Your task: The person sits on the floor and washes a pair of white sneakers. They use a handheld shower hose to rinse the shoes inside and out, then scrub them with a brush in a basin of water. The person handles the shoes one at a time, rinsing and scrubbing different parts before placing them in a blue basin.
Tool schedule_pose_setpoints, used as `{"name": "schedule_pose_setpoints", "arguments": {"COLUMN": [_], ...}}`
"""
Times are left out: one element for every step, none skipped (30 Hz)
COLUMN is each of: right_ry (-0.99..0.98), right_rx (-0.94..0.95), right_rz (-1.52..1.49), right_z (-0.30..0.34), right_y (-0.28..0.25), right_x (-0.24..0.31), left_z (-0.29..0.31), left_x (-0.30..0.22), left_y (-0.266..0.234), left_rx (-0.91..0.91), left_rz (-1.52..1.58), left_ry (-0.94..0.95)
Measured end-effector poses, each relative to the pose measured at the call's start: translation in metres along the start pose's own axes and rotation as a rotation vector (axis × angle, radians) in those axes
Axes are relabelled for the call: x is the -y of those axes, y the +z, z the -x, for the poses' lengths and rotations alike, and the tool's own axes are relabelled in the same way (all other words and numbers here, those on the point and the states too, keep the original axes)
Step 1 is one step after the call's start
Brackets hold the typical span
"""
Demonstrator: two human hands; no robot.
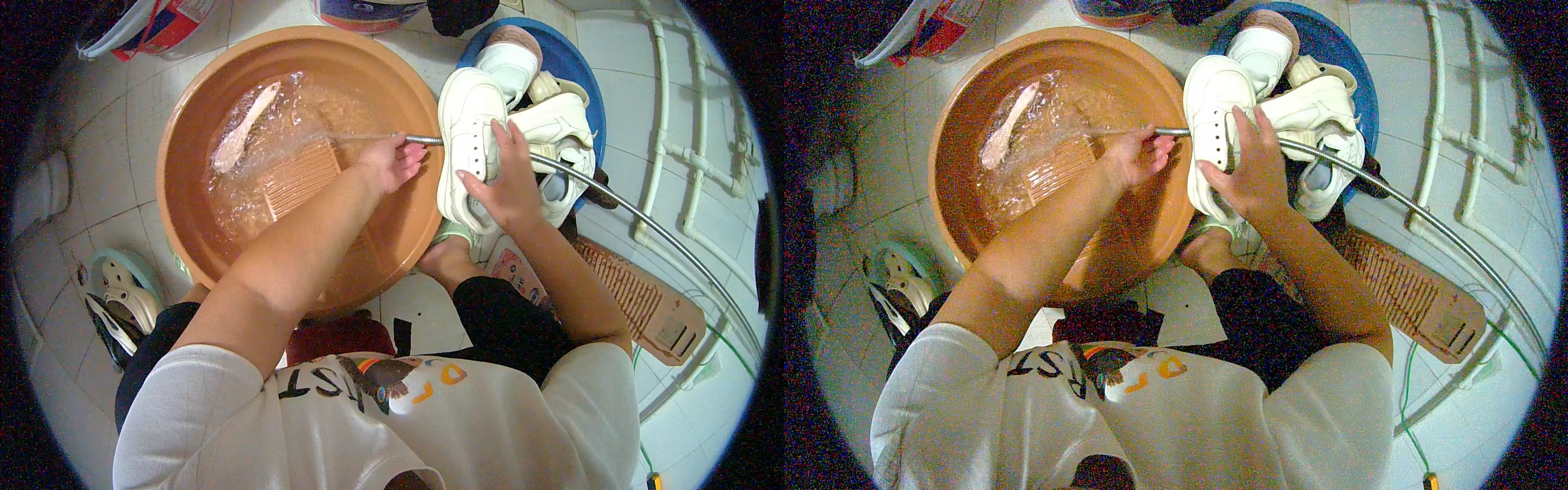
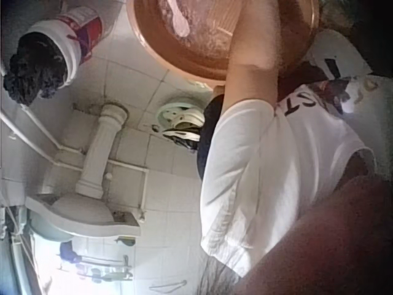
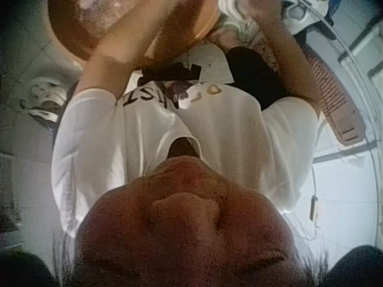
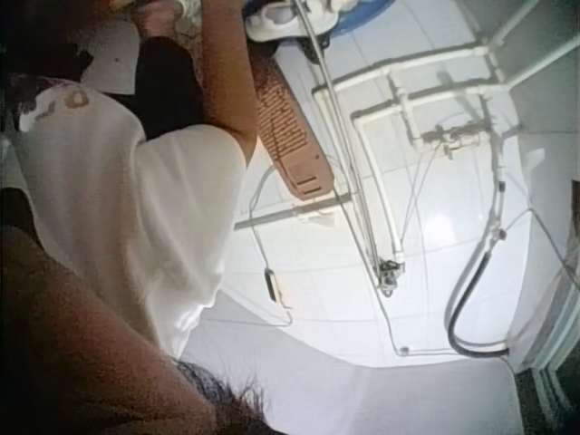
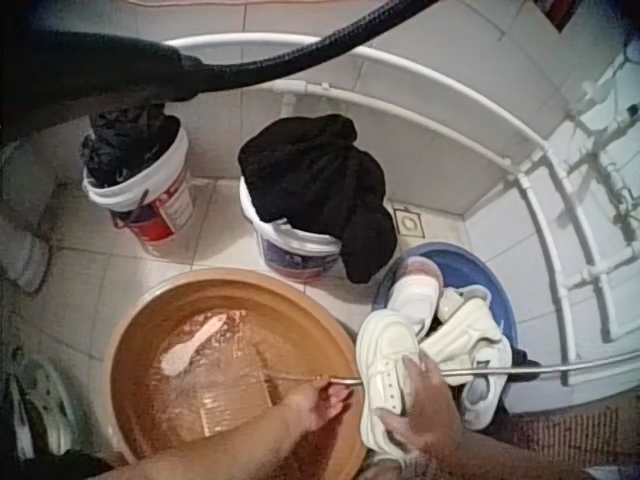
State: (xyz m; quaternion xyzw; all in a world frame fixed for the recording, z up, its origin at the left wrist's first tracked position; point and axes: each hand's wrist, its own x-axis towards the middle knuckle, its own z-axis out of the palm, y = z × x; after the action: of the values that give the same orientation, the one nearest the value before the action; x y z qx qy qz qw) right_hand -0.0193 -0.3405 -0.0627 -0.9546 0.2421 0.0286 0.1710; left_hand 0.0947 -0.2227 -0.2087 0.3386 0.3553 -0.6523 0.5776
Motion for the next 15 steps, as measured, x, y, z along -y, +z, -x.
{"name": "schedule_pose_setpoints", "arguments": {"right_ry": [0.057, 0.071, 0.085, 0.1, 0.057, 0.014, -0.028, -0.095, -0.19, -0.285, -0.379, -0.426, -0.489, -0.547, -0.605], "right_rx": [0.04, 0.052, 0.064, 0.076, 0.098, 0.12, 0.143, 0.163, 0.196, 0.229, 0.265, 0.324, 0.329, 0.333, 0.337], "right_rz": [-0.042, -0.034, -0.025, -0.016, 0.005, 0.026, 0.048, 0.062, 0.087, 0.113, 0.139, 0.213, 0.265, 0.323, 0.38], "right_z": [0.001, -0.001, -0.002, -0.003, -0.003, -0.004, -0.005, -0.008, -0.011, -0.013, -0.015, -0.017, -0.018, -0.019, -0.02], "right_y": [0.004, 0.007, 0.011, 0.012, 0.01, 0.007, 0.003, 0.0, -0.005, -0.012, -0.017, -0.021, -0.021, -0.023, -0.024], "right_x": [0.001, 0.004, 0.008, 0.009, 0.007, 0.005, 0.002, 0.0, -0.004, -0.009, -0.013, -0.014, -0.016, -0.018, -0.019], "left_z": [-0.003, -0.004, -0.006, -0.007, -0.003, -0.001, -0.005, -0.011, -0.017, -0.024, -0.027, -0.03, -0.032, -0.031, -0.031], "left_x": [0.001, 0.001, 0.001, 0.002, 0.002, 0.001, 0.002, 0.001, 0.0, 0.001, 0.004, 0.005, 0.005, 0.005, 0.006], "left_y": [-0.002, -0.004, -0.005, -0.005, -0.003, -0.001, -0.004, -0.01, -0.015, -0.018, -0.017, -0.018, -0.02, -0.019, -0.018], "left_rx": [0.005, 0.007, 0.009, -0.01, -0.027, -0.043, -0.005, 0.027, 0.06, 0.031, 0.001, -0.029, -0.012, 0.011, 0.033], "left_rz": [0.015, 0.032, 0.048, 0.026, 0.003, -0.02, -0.042, -0.061, -0.08, -0.073, -0.064, -0.055, -0.063, -0.074, -0.084], "left_ry": [-0.015, -0.026, -0.037, -0.016, -0.001, 0.014, 0.007, 0.009, 0.011, 0.008, 0.003, -0.002, 0.006, 0.011, 0.016]}}
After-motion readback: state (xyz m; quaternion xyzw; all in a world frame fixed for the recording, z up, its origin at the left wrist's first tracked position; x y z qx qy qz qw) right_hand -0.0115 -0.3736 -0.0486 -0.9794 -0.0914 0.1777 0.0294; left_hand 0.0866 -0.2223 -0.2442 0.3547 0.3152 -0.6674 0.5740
